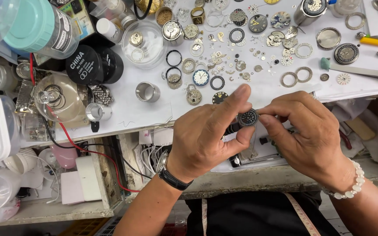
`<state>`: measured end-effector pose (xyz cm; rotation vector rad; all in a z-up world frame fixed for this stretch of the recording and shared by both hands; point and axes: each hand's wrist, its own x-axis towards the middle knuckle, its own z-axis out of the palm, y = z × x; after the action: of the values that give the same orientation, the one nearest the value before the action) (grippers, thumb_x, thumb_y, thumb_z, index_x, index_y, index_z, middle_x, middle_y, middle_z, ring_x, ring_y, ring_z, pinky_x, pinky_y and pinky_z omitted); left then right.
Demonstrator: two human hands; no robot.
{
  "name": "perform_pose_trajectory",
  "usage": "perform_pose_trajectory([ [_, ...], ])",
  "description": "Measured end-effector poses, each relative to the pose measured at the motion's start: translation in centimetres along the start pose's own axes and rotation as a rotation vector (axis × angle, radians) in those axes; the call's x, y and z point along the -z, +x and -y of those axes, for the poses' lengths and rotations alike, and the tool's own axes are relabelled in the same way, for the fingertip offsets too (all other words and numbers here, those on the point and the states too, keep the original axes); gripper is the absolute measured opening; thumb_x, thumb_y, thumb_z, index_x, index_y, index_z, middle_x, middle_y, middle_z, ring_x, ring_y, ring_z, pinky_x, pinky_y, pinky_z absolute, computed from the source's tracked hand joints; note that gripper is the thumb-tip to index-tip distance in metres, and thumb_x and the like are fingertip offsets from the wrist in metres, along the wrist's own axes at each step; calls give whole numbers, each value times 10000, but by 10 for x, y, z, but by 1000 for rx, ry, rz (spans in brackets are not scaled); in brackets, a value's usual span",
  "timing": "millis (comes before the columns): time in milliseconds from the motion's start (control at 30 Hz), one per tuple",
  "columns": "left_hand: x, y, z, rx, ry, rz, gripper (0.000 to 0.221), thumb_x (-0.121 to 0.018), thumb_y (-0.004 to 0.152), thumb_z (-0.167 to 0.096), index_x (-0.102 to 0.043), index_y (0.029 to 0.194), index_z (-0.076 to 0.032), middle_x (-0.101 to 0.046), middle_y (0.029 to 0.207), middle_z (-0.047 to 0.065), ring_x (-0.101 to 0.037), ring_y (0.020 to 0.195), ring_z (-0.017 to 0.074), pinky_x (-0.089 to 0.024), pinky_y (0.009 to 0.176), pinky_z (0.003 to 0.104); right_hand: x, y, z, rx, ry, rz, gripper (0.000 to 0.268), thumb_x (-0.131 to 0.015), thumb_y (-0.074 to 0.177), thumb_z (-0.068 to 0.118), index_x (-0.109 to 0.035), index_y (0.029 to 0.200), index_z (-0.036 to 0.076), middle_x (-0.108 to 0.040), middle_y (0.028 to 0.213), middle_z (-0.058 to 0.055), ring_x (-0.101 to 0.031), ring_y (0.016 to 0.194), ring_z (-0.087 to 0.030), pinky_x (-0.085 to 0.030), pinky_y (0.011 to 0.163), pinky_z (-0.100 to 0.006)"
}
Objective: Repairing a watch by using tweezers to precisely place and secure tiny components onto the movement and dial.
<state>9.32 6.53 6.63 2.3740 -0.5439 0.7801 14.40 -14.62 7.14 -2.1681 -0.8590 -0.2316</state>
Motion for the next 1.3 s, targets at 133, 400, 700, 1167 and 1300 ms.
perform_pose_trajectory([
  [133, 3, -2, -8, -21, -87, -14, 678, -821, 1108, -97, -344, 1590, -91, -761, 1328, 30, -837, 1066, 137, -697, 866, 276, 6, -3, 11, -46, 120, 22, 166, -579, 1052, 124, -666, 963, 14, -683, 926, -98, -630, 843, -223, -500, 792, -329],
  [400, 9, -7, -18, -13, -111, 5, 702, -857, 1091, -80, -350, 1577, -70, -745, 1370, 59, -845, 1135, 150, -705, 913, 279, 14, -12, 23, -87, 195, -14, 182, -680, 977, 130, -703, 1085, -14, -705, 981, -126, -586, 750, -188, -496, 745, -284],
  [700, 13, -8, -26, -37, -159, 5, 644, -819, 1103, -83, -367, 1561, -70, -757, 1330, 84, -832, 1150, 197, -722, 963, 318, 15, -22, 24, -39, 232, -64, 118, -752, 946, -8, -710, 1056, 3, -673, 937, -143, -612, 744, -174, -509, 708, -254],
  [1167, 15, -9, -30, -57, -170, -1, 586, -779, 1133, -120, -377, 1555, -62, -749, 1334, 90, -825, 1173, 217, -729, 976, 336, 15, -26, 26, -48, 248, -79, 105, -734, 947, 44, -720, 1039, -4, -697, 946, -151, -637, 760, -178, -519, 710, -247],
  [1300, 15, -10, -30, -48, -171, 1, 577, -769, 1137, -134, -377, 1556, -72, -761, 1310, 83, -820, 1177, 213, -723, 982, 332, 16, -28, 26, -55, 255, -70, 153, -764, 923, 17, -706, 1062, -9, -686, 948, -154, -632, 759, -186, -523, 722, -257],
])
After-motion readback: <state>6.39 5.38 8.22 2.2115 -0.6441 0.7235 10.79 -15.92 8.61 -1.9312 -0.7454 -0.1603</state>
